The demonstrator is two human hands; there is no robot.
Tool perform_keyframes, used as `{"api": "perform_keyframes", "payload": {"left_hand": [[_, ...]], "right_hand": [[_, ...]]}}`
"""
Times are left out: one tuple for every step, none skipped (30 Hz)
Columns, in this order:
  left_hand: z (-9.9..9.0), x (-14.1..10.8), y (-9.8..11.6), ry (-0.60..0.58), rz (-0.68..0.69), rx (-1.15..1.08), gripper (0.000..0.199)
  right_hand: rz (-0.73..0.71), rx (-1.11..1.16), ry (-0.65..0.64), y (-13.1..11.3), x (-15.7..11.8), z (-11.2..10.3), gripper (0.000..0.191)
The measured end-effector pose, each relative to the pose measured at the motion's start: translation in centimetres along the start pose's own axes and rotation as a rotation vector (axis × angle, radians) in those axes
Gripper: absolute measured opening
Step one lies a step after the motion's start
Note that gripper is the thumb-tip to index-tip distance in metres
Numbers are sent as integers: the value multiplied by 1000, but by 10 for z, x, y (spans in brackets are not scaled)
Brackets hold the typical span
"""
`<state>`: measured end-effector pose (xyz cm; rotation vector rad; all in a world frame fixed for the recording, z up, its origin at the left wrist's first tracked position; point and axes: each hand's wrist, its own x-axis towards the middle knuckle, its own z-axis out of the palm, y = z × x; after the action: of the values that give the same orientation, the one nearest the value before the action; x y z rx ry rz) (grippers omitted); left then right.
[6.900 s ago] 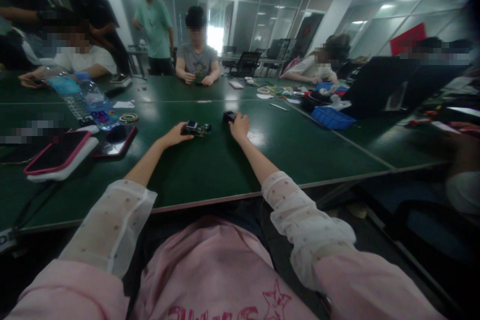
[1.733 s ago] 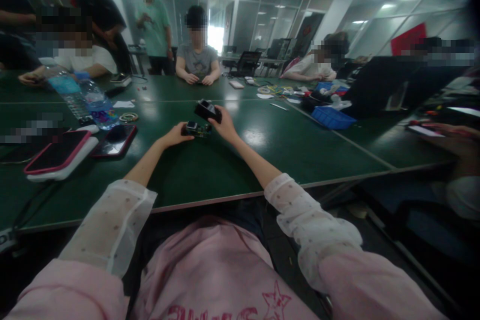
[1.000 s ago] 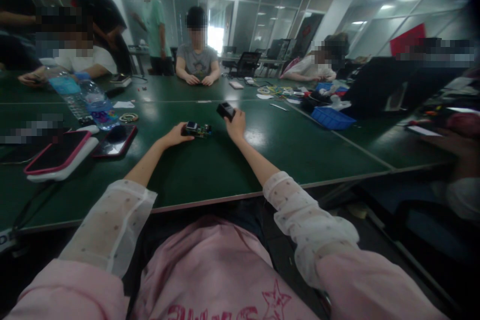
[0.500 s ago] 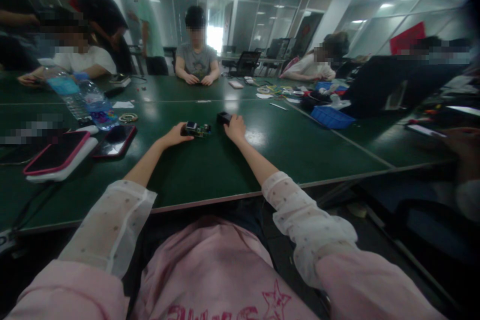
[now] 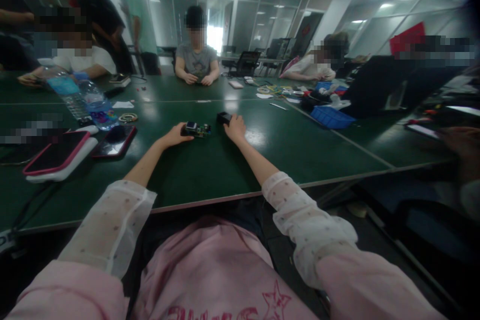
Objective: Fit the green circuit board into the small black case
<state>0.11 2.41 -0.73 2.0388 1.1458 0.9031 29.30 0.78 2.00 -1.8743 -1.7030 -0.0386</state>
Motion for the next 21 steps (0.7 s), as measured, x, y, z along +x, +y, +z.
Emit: {"api": "perform_keyframes", "payload": {"left_hand": [[0,0,-1,-7,-5,-7,74],[0,1,-1,-13,-8,-13,74],[0,1,-2,-16,-8,-17,74],[0,1,-2,-19,-6,-20,74],[0,1,-2,-23,-3,-21,74],[0,1,-2,-25,-1,-19,74],[0,2,-2,-22,0,-15,75],[0,2,-2,-18,1,-9,75],[1,2,-2,-11,1,-3,75],[1,2,-1,-5,0,2,75],[1,2,-1,-1,0,3,76],[1,2,-1,-1,1,1,76],[1,1,0,-3,1,-4,76],[1,1,0,-5,0,-9,76],[1,0,0,-6,-4,-11,76],[1,0,1,-7,-8,-12,76],[0,0,1,-7,-13,-11,76],[0,0,1,-8,-19,-10,77],[0,-1,1,-11,-23,-10,77],[-1,0,1,-12,-27,-12,77],[-1,0,1,-13,-29,-15,77]], "right_hand": [[-1,-1,0,0,0,0,44],[-1,-4,-1,0,0,0,44],[-2,-8,-2,0,0,-1,44],[-2,-13,-5,0,0,-1,45],[-2,-16,-7,0,0,-1,45],[0,-19,-11,-1,-1,-2,46],[2,-20,-15,-1,-1,-2,46],[4,-22,-18,-1,-1,-3,46],[6,-23,-20,-1,-1,-3,46],[9,-24,-20,-2,-1,-4,45],[11,-25,-20,-2,-2,-4,45],[12,-25,-20,-3,-2,-5,44],[12,-23,-20,-3,-3,-5,44],[14,-21,-19,-4,-3,-6,43],[14,-17,-18,-4,-3,-6,43],[13,-14,-16,-4,-3,-6,42],[12,-11,-15,-4,-3,-6,42],[11,-6,-15,-4,-3,-6,42],[12,0,-15,-4,-2,-5,42],[12,10,-15,-3,-1,-5,43],[14,23,-11,-2,0,-4,44]]}}
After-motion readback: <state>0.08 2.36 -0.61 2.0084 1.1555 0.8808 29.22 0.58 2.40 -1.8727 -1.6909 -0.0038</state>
